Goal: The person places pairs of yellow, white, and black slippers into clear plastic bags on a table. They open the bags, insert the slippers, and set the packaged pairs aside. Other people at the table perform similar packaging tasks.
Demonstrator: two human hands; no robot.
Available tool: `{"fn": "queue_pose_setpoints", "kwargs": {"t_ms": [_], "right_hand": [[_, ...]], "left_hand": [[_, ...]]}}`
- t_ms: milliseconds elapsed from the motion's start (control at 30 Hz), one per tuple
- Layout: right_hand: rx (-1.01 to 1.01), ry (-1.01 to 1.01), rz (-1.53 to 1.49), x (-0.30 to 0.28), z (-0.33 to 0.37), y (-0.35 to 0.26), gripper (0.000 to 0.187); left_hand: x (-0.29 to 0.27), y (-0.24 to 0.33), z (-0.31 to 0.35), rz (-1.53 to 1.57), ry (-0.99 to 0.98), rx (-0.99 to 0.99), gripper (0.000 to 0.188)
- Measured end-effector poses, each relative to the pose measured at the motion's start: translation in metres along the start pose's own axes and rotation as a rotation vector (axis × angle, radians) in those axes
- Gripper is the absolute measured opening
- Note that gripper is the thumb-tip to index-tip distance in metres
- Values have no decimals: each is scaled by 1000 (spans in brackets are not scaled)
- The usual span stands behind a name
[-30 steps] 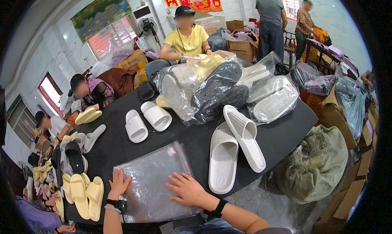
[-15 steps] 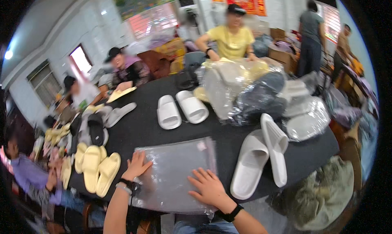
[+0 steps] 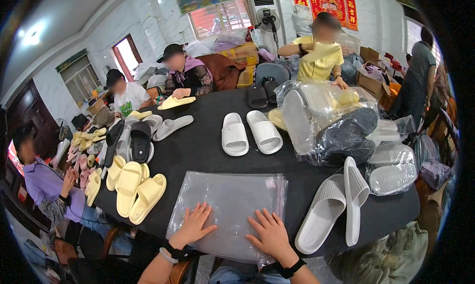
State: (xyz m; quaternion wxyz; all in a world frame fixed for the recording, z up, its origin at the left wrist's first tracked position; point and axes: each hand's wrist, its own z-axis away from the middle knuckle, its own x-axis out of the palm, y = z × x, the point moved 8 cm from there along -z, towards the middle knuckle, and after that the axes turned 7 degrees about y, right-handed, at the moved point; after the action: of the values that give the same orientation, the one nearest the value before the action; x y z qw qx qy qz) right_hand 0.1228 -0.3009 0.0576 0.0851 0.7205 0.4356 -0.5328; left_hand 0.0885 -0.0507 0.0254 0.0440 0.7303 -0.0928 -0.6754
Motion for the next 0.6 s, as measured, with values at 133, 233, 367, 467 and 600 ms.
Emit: {"fn": "queue_pose_setpoints", "kwargs": {"t_ms": [133, 233, 367, 467, 600], "right_hand": [[16, -6, -12, -1, -3, -1, 57], [43, -10, 5, 2, 0, 2, 56], [40, 22, -18, 3, 2, 2, 54], [-22, 44, -96, 1, 8, 5, 49], [-36, 157, -115, -45, 19, -7, 54]], "left_hand": [[1, -9, -1, 38, 104, -98, 80], [3, -4, -4, -33, 158, -108, 79], [-1, -1, -3, -101, 194, -99, 78], [-2, -2, -3, -109, 233, -92, 76], [-3, -4, 1, -99, 273, -102, 75]]}}
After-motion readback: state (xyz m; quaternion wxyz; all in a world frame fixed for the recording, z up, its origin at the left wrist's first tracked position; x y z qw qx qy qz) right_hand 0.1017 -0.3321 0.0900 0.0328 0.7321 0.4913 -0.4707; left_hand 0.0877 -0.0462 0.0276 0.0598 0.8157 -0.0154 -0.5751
